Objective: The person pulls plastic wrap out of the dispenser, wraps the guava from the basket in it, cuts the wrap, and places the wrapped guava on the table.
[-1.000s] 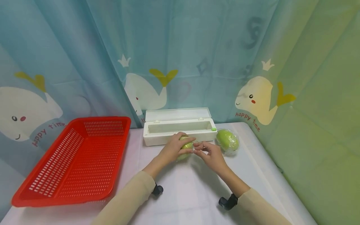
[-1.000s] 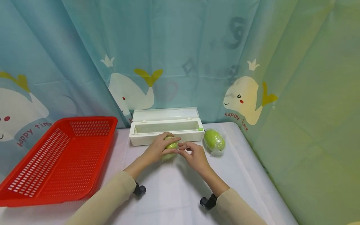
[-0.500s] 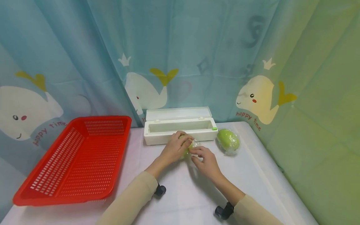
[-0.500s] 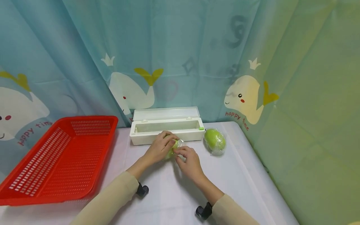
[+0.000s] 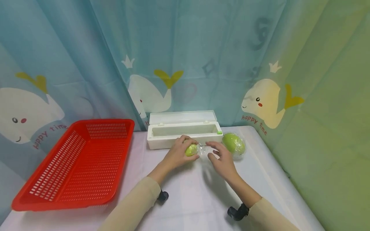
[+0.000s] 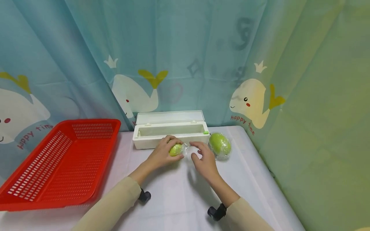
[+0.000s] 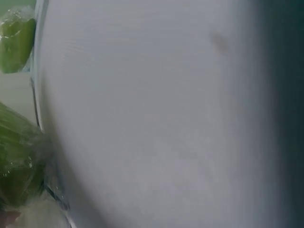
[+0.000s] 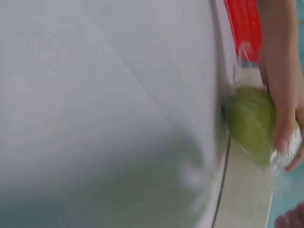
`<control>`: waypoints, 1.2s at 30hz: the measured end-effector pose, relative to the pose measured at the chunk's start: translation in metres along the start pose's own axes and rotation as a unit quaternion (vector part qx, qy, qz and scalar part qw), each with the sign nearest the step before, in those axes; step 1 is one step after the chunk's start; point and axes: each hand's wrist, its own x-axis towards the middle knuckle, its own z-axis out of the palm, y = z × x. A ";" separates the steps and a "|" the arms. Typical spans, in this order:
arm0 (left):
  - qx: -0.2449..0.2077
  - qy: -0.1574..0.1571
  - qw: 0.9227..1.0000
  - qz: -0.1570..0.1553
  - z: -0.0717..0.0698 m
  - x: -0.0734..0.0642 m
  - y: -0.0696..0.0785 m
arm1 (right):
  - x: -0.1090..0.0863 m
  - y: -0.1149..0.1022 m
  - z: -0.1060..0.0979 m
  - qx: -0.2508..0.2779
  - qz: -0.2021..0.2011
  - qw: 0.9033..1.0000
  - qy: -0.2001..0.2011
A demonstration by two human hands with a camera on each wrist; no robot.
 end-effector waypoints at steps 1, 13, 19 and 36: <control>0.001 -0.002 1.000 0.002 0.000 -0.001 0.000 | 0.004 0.001 0.000 0.002 0.004 1.000 -0.011; 0.002 0.004 1.000 0.016 0.004 -0.007 -0.003 | -0.003 0.015 0.039 0.076 0.070 0.980 -0.169; -0.005 -0.010 1.000 0.027 -0.001 -0.007 -0.002 | -0.014 0.010 0.048 0.165 0.073 0.968 -0.173; 0.015 -0.015 0.999 0.024 -0.003 -0.002 0.001 | -0.040 -0.025 0.067 0.095 0.088 0.972 -0.198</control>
